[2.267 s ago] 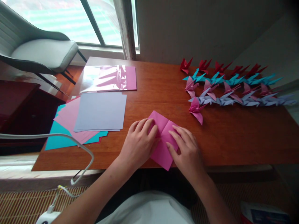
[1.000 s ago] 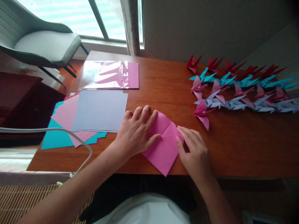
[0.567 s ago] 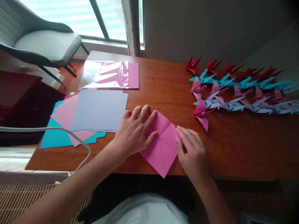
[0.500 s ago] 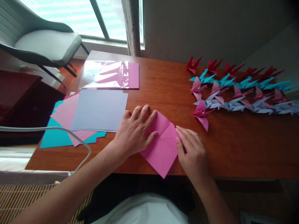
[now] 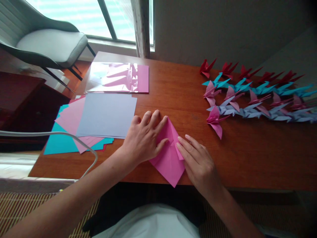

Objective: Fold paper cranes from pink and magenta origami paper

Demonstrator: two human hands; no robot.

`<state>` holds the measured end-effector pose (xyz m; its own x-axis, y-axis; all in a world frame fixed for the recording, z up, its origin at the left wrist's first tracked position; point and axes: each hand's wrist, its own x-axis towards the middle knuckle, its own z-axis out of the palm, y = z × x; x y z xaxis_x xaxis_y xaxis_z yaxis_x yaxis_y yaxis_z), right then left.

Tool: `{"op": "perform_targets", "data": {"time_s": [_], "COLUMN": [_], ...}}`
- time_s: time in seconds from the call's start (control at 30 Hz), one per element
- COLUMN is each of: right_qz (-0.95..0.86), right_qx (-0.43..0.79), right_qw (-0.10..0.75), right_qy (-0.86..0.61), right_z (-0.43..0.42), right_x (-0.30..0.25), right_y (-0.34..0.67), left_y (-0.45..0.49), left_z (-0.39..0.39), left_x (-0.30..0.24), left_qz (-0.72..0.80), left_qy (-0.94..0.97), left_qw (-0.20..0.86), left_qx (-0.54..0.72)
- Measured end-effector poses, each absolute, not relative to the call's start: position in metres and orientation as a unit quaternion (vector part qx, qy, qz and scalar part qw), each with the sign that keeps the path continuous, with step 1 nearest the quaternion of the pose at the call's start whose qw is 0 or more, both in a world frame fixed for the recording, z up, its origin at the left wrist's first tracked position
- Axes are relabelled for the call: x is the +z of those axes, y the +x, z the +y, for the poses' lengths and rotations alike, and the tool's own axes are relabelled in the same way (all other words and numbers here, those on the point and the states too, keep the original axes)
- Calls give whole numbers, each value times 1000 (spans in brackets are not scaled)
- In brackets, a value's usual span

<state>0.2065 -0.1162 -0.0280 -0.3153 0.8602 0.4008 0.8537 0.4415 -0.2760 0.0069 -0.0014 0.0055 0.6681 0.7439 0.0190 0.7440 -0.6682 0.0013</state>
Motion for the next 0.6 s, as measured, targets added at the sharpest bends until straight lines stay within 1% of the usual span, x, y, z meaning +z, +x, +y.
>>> {"op": "perform_targets", "data": {"time_s": [0.3,0.6], "right_qz": [-831,-835], "right_qx": [-9,0], "right_qw": [211,202], "right_qy": [-514,-512], "right_z": [-116,-115], "right_x": [-27,-28], "right_y": [195,196], "left_y": [7,7], "left_z": [-2,-2], "left_x": [4,3], "left_qz": [-406,-411], "left_qy": [-914,-911], "left_qw": [7,-7], "left_qx": [-8,-24]}}
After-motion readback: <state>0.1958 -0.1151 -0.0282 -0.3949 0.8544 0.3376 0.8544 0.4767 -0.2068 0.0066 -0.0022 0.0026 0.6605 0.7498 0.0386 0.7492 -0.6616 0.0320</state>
